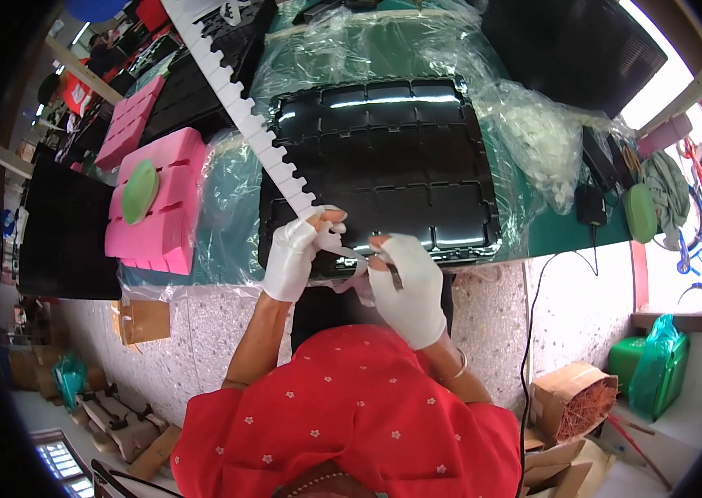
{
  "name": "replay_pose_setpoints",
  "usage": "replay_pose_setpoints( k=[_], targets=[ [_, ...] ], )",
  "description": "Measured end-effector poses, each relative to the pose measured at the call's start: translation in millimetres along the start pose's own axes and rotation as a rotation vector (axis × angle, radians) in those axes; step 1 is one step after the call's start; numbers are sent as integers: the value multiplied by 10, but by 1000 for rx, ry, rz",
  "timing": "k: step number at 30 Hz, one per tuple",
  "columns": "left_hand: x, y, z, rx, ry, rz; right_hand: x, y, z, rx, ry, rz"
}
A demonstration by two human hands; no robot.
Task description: The person assembles black plastic trays by hand, inserting pink foam components into them and applying adhesive strips.
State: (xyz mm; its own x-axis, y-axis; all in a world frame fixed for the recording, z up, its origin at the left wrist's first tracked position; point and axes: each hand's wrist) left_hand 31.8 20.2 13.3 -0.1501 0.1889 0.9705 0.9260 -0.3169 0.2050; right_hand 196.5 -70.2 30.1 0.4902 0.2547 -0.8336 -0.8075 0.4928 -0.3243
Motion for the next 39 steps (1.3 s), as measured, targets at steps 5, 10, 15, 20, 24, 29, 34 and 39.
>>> replay_pose_setpoints(
  k=[5,10,15,20,24,29,34,39],
  targets=[
    [40,132,-25,-3,-39,-6,100,176,97,-57,46,124],
    [-24,153,-49,7,-9,96,149,278,59,38,37,122],
    [22,277,-31,109,12,97,183,206,90,69,-359,-167],
    [-57,213,98,218,81,102,99,76,149,90,-374,-125],
    [-39,74,6,213,294,219,157,-300,860,117,274,243],
    [-177,-35,-31,176,212,197,1268,-346,2026,176,163,-144],
    [-258,-83,-21,124,255,192,1447,-148,2381,88,302,-707],
    [-278,-118,5,140,212,185,1510,-86,2468,-26,334,-903]
  ],
)
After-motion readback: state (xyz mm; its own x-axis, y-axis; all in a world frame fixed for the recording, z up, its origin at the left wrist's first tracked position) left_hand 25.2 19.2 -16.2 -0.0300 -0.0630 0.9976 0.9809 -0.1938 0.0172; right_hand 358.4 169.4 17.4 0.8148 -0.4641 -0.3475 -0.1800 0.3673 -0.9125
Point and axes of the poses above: each hand's wrist, its own z-axis towards the middle knuckle, its own y-axis out of the palm, x = y × z, and after that the axes turned 4 degrees about x, right-handed
